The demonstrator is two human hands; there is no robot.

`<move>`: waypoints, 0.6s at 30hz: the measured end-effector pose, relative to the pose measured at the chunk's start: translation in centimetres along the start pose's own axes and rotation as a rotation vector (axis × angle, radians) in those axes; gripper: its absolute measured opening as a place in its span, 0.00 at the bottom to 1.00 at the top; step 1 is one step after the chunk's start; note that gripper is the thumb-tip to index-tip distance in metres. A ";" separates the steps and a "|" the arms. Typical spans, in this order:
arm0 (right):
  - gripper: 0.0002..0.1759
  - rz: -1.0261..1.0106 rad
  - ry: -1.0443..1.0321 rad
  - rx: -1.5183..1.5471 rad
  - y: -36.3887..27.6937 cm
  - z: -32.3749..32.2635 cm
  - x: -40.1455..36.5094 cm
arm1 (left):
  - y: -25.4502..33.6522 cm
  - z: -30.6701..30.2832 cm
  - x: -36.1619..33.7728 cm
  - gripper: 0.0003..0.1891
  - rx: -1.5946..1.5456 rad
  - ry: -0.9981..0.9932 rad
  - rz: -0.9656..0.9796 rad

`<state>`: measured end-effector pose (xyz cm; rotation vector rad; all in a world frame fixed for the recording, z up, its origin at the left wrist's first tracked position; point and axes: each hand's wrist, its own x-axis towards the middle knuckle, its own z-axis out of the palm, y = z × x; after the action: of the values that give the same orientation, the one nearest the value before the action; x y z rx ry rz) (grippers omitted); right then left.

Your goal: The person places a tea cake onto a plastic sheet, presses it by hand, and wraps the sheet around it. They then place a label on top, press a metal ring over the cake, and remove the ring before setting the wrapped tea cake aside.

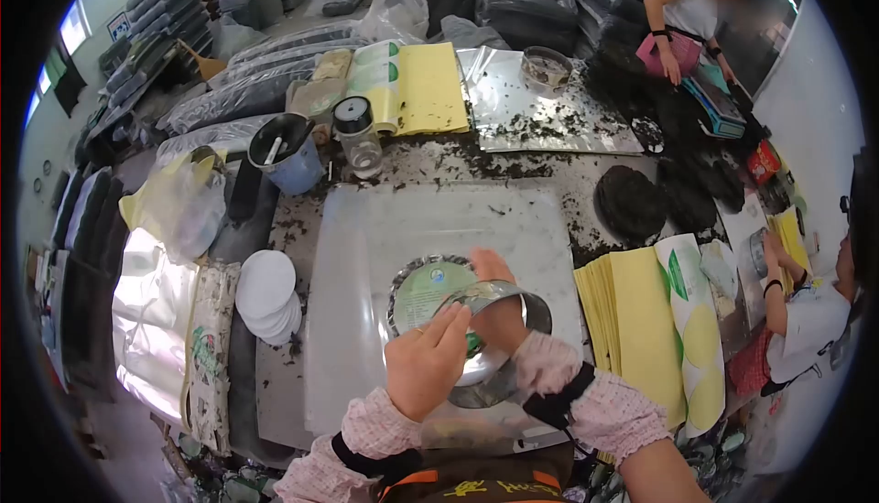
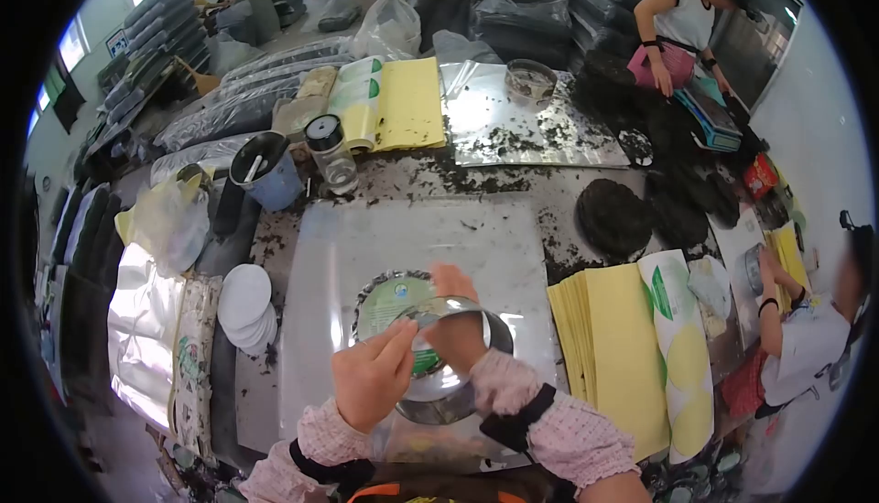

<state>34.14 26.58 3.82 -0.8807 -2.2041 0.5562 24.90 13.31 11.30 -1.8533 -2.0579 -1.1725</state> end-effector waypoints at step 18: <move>0.32 -0.079 -0.408 0.122 1.3 -6.6 -12.9 | -16.0 -11.8 -14.9 0.09 -0.068 -0.885 -0.038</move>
<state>46.43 19.03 1.81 -0.6555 -2.5210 0.8857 9.54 -4.72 3.76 -2.7000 -2.4432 -0.4236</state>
